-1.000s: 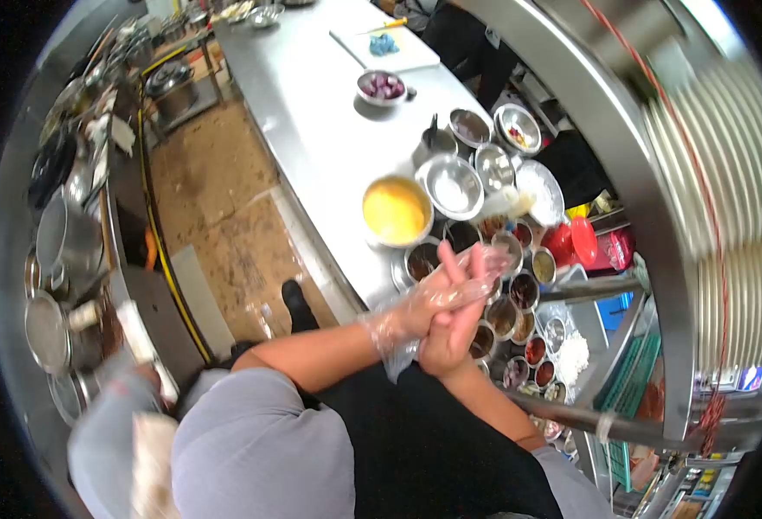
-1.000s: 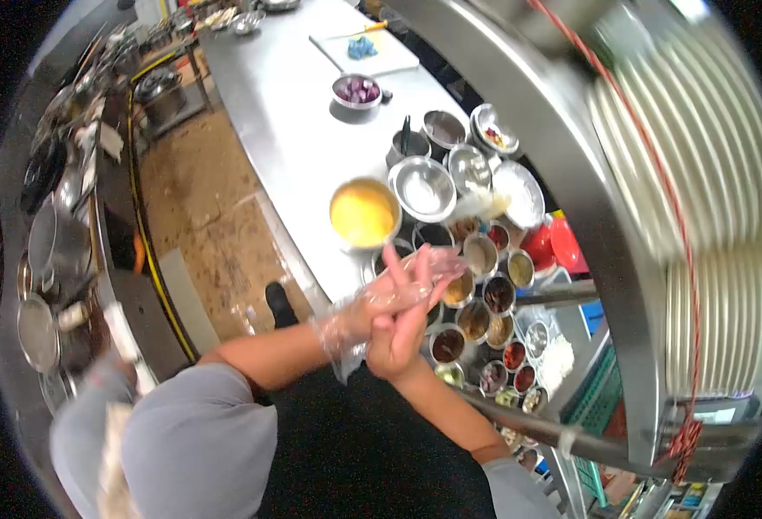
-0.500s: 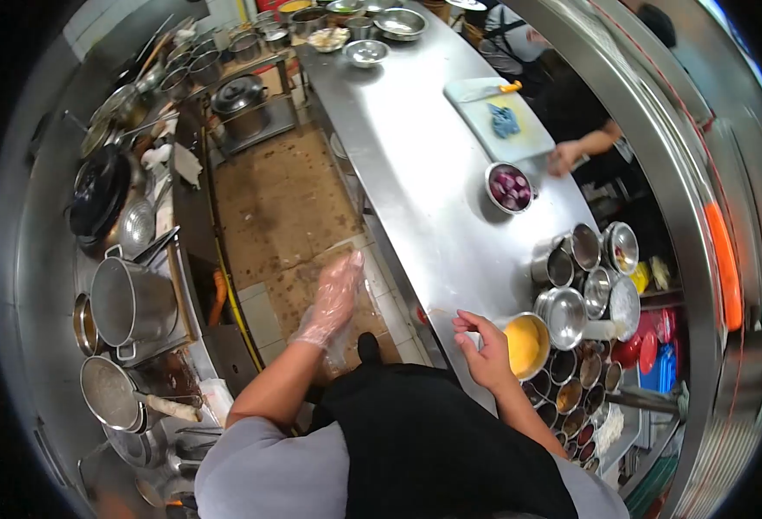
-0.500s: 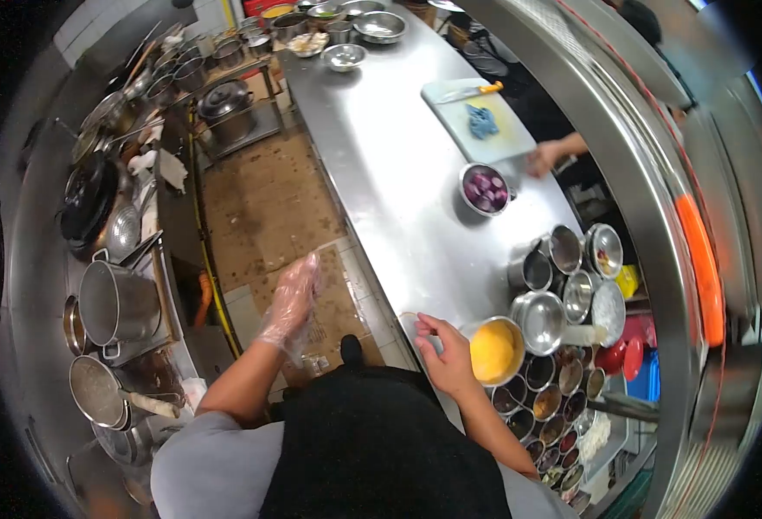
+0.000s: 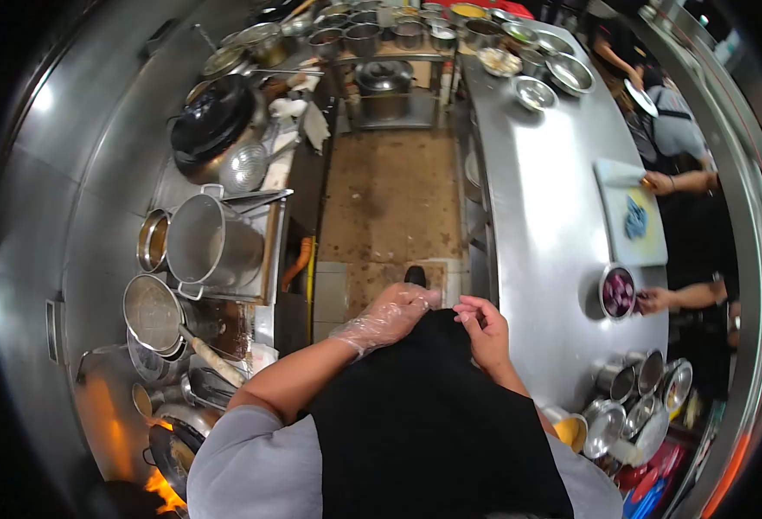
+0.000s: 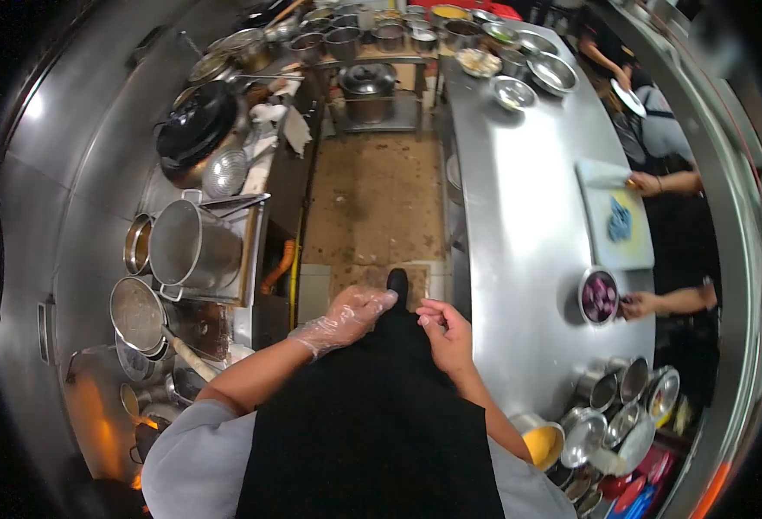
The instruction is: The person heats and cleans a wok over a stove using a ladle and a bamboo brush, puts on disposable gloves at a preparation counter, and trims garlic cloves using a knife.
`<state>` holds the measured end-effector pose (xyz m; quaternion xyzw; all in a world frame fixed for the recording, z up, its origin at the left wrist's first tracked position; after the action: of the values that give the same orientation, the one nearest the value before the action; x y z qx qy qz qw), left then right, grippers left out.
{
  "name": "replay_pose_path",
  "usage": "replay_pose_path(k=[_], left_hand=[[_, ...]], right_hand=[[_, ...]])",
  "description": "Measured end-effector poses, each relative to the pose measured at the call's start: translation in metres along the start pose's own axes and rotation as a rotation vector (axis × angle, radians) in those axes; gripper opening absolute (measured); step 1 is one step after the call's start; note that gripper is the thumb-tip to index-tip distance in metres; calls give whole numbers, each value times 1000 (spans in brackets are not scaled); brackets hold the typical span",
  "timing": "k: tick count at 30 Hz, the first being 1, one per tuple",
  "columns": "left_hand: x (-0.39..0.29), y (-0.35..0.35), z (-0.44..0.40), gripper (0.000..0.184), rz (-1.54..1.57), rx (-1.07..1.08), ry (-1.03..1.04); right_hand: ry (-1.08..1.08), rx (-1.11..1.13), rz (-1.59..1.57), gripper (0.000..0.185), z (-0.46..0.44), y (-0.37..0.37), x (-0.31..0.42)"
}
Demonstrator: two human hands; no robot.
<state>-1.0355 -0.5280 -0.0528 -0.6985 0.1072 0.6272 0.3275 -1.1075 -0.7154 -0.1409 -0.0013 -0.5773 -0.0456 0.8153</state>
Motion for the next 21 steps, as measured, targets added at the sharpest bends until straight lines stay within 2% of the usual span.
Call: replay_pose_path(k=[3, 5, 7, 8, 9, 10, 11, 13, 14, 15, 17, 18, 19, 21], left_hand=[[11, -38, -33, 47, -2, -58, -6], [16, -73, -72, 47, 22, -187, 87], [12, -105, -111, 41, 44, -275, 139], [8, -120, -131, 36, 343, -290, 38], [10, -129, -149, 31, 642, -299, -65], [30, -140, -162, 30, 621, -160, -127], [30, -154, -175, 30, 614, -159, -128], [9, -180, -208, 39, 608, -60, 164], [29, -186, -219, 43, 832, -55, 27], [36, -195, -228, 43, 840, -43, 22], [61, -220, -249, 43, 1119, -266, -37], [72, -237, -262, 50, 932, -440, -4], [76, -240, -277, 50, 944, -398, -12], [90, -264, -300, 52, 1054, -650, -50]], right_hand=[[-127, 96, 57, 35, -54, 32, 43], [-122, 183, 67, 40, -104, 50, 68], [-254, 307, 29, 50, -147, 75, 106], [-257, 308, 29, 50, -169, 88, 126], [-248, 399, -189, 55, -188, 105, 150], [-238, 488, -412, 63, -208, 120, 170], [-242, 489, -418, 63, -231, 132, 182], [-290, 562, -379, 67, -277, 156, 208], [-293, 556, -350, 53, -294, 162, 219], [-288, 542, -349, 53, -310, 170, 219], [-272, 334, -212, 39, -352, 179, 212], [-333, 302, -196, 27, -361, 185, 233], [-333, 260, -194, 27, -378, 191, 236], [-271, 222, -148, 23, -415, 199, 237]])
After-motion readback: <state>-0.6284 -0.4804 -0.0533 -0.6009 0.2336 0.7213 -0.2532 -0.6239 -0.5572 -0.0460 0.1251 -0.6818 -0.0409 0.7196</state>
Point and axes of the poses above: each hand's wrist, its own z-axis away from the middle knuckle, its own y-axis out of the palm, x = y × z, the point moved 8 cm from there along -z, towards the middle knuckle, and after that the axes turned 11 degrees about y, right-handed, at the moved point
